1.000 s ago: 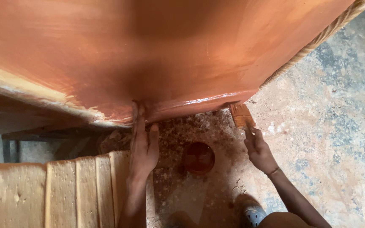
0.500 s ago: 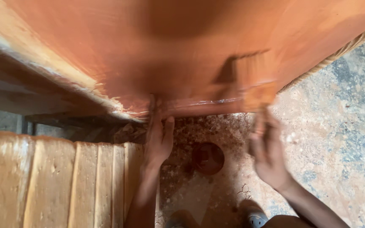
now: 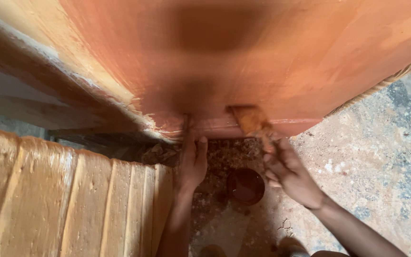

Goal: The person uses a brush to apply reddish-brown paint to the underside and edges of a large wooden furniture piece. They repeatedly dip the brush into a small container and cover the surface with smooth strokes.

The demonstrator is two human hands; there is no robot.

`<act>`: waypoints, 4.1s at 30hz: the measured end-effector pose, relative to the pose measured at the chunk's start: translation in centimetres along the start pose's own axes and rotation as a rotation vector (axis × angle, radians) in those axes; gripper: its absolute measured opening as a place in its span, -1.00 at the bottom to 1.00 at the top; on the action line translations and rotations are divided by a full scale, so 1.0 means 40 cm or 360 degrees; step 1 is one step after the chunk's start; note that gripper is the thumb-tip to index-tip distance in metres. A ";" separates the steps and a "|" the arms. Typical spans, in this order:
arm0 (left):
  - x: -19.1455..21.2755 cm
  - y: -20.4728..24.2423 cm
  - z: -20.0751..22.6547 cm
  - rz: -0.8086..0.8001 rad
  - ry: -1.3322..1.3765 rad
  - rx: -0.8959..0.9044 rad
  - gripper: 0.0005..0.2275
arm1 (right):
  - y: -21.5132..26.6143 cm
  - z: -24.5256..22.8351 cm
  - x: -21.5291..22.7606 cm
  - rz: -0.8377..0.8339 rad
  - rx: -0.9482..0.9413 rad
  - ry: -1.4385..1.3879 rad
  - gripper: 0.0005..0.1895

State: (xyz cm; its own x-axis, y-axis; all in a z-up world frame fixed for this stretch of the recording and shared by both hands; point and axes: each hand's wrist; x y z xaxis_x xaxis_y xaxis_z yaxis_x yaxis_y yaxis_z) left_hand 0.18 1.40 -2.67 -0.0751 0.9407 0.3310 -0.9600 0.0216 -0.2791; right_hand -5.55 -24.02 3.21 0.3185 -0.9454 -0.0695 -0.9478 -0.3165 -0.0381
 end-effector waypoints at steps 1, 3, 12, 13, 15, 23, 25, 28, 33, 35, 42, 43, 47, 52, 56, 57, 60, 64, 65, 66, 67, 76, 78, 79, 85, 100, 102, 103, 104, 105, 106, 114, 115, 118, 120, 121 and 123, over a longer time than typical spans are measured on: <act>-0.002 -0.001 -0.001 -0.0011 0.0047 -0.0034 -0.47 | 0.020 -0.042 -0.012 0.0037 0.0068 0.0088 -0.57; -0.005 0.000 -0.005 -0.0031 0.0138 -0.0002 -0.47 | 0.044 -0.099 -0.046 0.0110 0.0202 0.0262 -0.33; -0.009 0.023 -0.032 -0.0045 0.0055 0.0469 -0.48 | -0.074 0.135 -0.113 0.0163 0.0263 0.1079 -0.36; -0.007 0.024 -0.030 -0.0035 0.0078 0.0429 -0.48 | -0.063 0.181 -0.111 0.0131 0.0116 0.1039 -0.37; -0.001 0.028 -0.026 -0.0015 0.0120 0.0393 -0.48 | -0.043 0.275 -0.111 0.0112 0.0197 0.1084 -0.41; 0.009 0.033 -0.052 0.0138 0.0339 0.0138 -0.51 | 0.140 0.333 0.079 0.0680 -0.0012 -0.0159 -0.87; -0.003 0.027 -0.058 0.0197 0.0506 0.0108 -0.52 | 0.161 0.308 0.103 0.0987 0.0152 -0.0224 -0.69; -0.016 0.029 -0.060 0.0222 0.0551 0.0121 -0.52 | 0.130 0.324 0.096 0.1162 0.0080 -0.0385 -0.77; 0.000 0.036 -0.041 0.0228 0.0544 0.0099 -0.51 | 0.003 0.420 0.028 0.0695 0.0067 -0.0315 -0.75; 0.009 0.037 -0.031 0.0240 0.0618 0.0006 -0.51 | -0.039 0.432 -0.023 -0.0049 -0.0114 -0.1402 -0.65; 0.003 0.051 -0.019 0.0517 0.0547 0.0041 -0.53 | -0.179 0.352 -0.180 -0.0110 -0.0697 0.0340 -0.55; 0.007 0.059 -0.021 0.0562 0.0566 -0.0011 -0.52 | -0.178 0.341 -0.170 -0.0049 -0.0746 0.0200 -0.55; 0.025 0.074 -0.039 0.0650 0.0684 -0.0047 -0.51 | -0.093 0.314 -0.063 0.0116 -0.0575 -0.0320 -0.58; -0.025 0.048 -0.071 0.0672 0.0789 0.0033 -0.52 | 0.054 0.296 0.048 0.0758 -0.0238 -0.0310 -0.69; -0.062 0.042 -0.095 0.0449 0.0961 -0.0140 -0.56 | 0.136 0.279 0.092 0.1269 -0.0158 -0.0666 -0.74; -0.068 0.042 -0.104 0.0433 0.0952 -0.0114 -0.56 | 0.136 0.280 0.103 0.1284 -0.0138 -0.0584 -0.80; -0.082 0.048 -0.130 0.0414 0.0960 -0.0018 -0.55 | 0.099 0.308 0.110 0.1236 -0.0135 -0.0424 -0.84; -0.088 0.066 -0.150 0.0547 0.0940 0.0148 -0.54 | 0.006 0.387 -0.013 0.0817 -0.0094 -0.0255 -0.76; -0.089 0.066 -0.148 0.0616 0.0915 0.0180 -0.53 | -0.012 0.393 -0.053 0.0669 -0.0034 -0.0152 -0.73; -0.083 0.068 -0.145 0.0625 0.0955 0.0187 -0.54 | -0.029 0.392 -0.088 0.0519 0.0022 -0.0049 -0.70; -0.076 0.070 -0.141 0.0637 0.1002 0.0195 -0.54 | -0.033 0.383 -0.115 0.0418 -0.0371 -0.0159 -0.73; -0.040 0.048 -0.059 0.0377 0.0566 0.0154 -0.52 | -0.007 0.270 0.028 0.0393 -0.0519 -0.0166 -0.62; -0.047 0.042 -0.069 0.0277 0.0481 0.0142 -0.52 | 0.044 0.267 0.111 0.0636 -0.0408 -0.0274 -0.69; -0.055 0.044 -0.082 0.0251 0.0456 0.0177 -0.53 | 0.081 0.264 0.157 0.0843 -0.0437 -0.0330 -0.68; -0.126 0.052 -0.140 0.0092 0.0598 0.0334 -0.55 | 0.289 0.216 0.345 0.1466 -0.0293 -0.0116 -0.62; -0.175 0.248 -0.104 -0.0376 0.0111 0.0269 -0.49 | 0.223 0.167 0.104 -0.1063 -0.0803 0.2141 -0.35; -0.170 0.260 -0.113 -0.0395 0.0081 0.0325 -0.50 | 0.215 0.197 0.107 -0.1026 -0.0725 0.2147 -0.37; -0.169 0.264 -0.116 -0.0406 0.0078 0.0352 -0.49 | 0.213 0.213 0.109 -0.1032 -0.0672 0.2163 -0.36; -0.168 0.267 -0.117 -0.0417 0.0075 0.0379 -0.49 | 0.211 0.229 0.109 -0.1038 -0.0620 0.2178 -0.34; -0.169 0.266 -0.118 -0.0415 0.0072 0.0366 -0.49 | 0.211 0.241 0.112 -0.1039 -0.0568 0.2197 -0.32; -0.169 0.264 -0.118 -0.0413 0.0070 0.0352 -0.49 | 0.209 0.252 0.113 -0.1075 -0.0607 0.2218 -0.29; -0.168 0.263 -0.146 -0.0475 0.0190 0.0477 -0.47 | 0.235 0.287 0.098 -0.1013 -0.0793 0.2160 -0.44; -0.168 0.263 -0.152 -0.0452 0.0233 0.0460 -0.47 | 0.240 0.284 0.105 -0.0932 -0.0590 0.1926 -0.45; -0.167 0.265 -0.173 -0.0416 0.0310 0.0480 -0.47 | 0.252 0.277 0.126 -0.0724 -0.0395 0.1294 -0.49; -0.165 0.265 -0.183 -0.0401 0.0361 0.0514 -0.47 | 0.246 0.284 0.133 -0.0635 -0.0778 0.0960 -0.55; -0.166 0.266 -0.186 -0.0395 0.0397 0.0529 -0.47 | 0.246 0.287 0.136 -0.0464 -0.1064 0.0616 -0.56; -0.169 0.259 -0.189 -0.0376 0.0470 0.0555 -0.47 | 0.244 0.298 0.141 -0.0106 -0.1568 -0.0100 -0.55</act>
State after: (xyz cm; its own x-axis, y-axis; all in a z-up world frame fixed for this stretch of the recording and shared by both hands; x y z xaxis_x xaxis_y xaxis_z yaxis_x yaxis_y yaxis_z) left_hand -7.21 -2.17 -14.63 0.1860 0.9803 0.0658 -0.9781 0.1784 0.1067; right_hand -12.85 -31.51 -9.42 0.3446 -0.9264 -0.1514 -0.5067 -0.3194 0.8008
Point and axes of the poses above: each hand's wrist, its own y-axis away from the middle knuckle, its own x-axis out of the back of the hand, z = x × y, and after that the axes turned 3 degrees about x, right-handed
